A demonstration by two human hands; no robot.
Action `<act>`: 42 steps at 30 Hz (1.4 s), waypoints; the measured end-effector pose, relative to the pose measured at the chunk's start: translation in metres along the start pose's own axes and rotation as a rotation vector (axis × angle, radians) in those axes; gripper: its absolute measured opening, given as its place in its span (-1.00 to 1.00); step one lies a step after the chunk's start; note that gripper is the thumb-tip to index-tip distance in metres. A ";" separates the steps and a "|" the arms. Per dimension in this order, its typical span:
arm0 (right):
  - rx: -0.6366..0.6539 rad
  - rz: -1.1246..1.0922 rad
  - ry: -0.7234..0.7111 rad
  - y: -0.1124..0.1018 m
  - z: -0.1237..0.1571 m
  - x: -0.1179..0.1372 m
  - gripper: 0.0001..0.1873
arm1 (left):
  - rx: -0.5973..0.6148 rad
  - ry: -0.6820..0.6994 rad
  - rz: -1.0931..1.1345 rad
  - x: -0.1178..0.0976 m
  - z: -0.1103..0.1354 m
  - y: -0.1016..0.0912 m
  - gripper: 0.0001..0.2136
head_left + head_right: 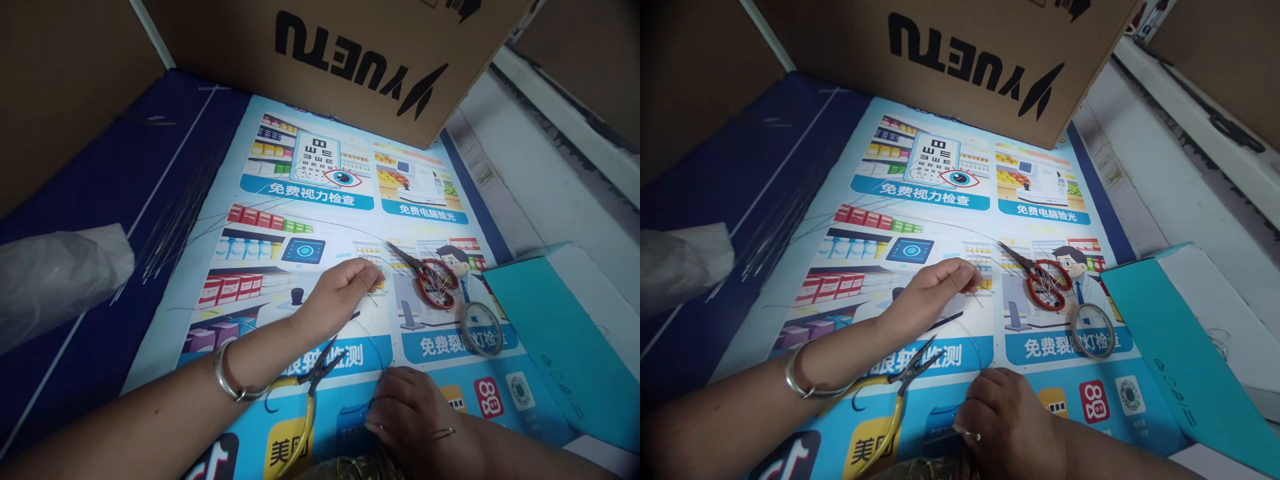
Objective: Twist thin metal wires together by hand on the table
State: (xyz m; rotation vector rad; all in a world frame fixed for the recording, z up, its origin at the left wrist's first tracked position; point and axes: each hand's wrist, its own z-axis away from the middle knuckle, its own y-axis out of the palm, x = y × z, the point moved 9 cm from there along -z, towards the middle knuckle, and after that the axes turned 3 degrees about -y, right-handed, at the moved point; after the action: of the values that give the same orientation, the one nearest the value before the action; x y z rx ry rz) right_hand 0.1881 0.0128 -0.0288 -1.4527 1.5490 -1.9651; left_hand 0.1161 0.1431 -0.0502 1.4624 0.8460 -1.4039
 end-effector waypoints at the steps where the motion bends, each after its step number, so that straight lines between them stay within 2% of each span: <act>1: 0.004 0.001 -0.003 0.000 0.000 0.000 -0.84 | 0.000 -0.001 0.000 0.000 0.000 0.000 -0.73; 7: 0.050 0.014 -0.028 0.004 -0.001 0.004 -0.77 | -0.008 -0.010 -0.011 0.001 0.000 0.000 -0.74; 12: 0.003 0.028 -0.039 -0.002 -0.004 0.006 -0.74 | -0.003 -0.007 -0.018 0.000 0.001 0.000 -0.73; 20: 0.004 0.052 -0.052 -0.001 -0.003 0.007 -0.74 | -0.008 -0.001 -0.022 -0.001 0.000 -0.001 -0.73; 29: 0.078 0.039 -0.028 0.003 -0.005 0.007 -0.75 | -0.006 0.000 -0.014 0.000 0.000 -0.001 -0.72; 42: 0.033 0.032 -0.010 0.000 -0.002 0.005 -0.75 | -0.007 0.012 -0.007 -0.002 0.000 -0.001 -0.72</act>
State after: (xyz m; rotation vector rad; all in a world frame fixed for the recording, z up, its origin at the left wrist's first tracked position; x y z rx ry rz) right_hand 0.1843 0.0109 -0.0258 -1.4140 1.5187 -1.9531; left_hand 0.1150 0.1435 -0.0480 1.4652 0.8640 -1.3974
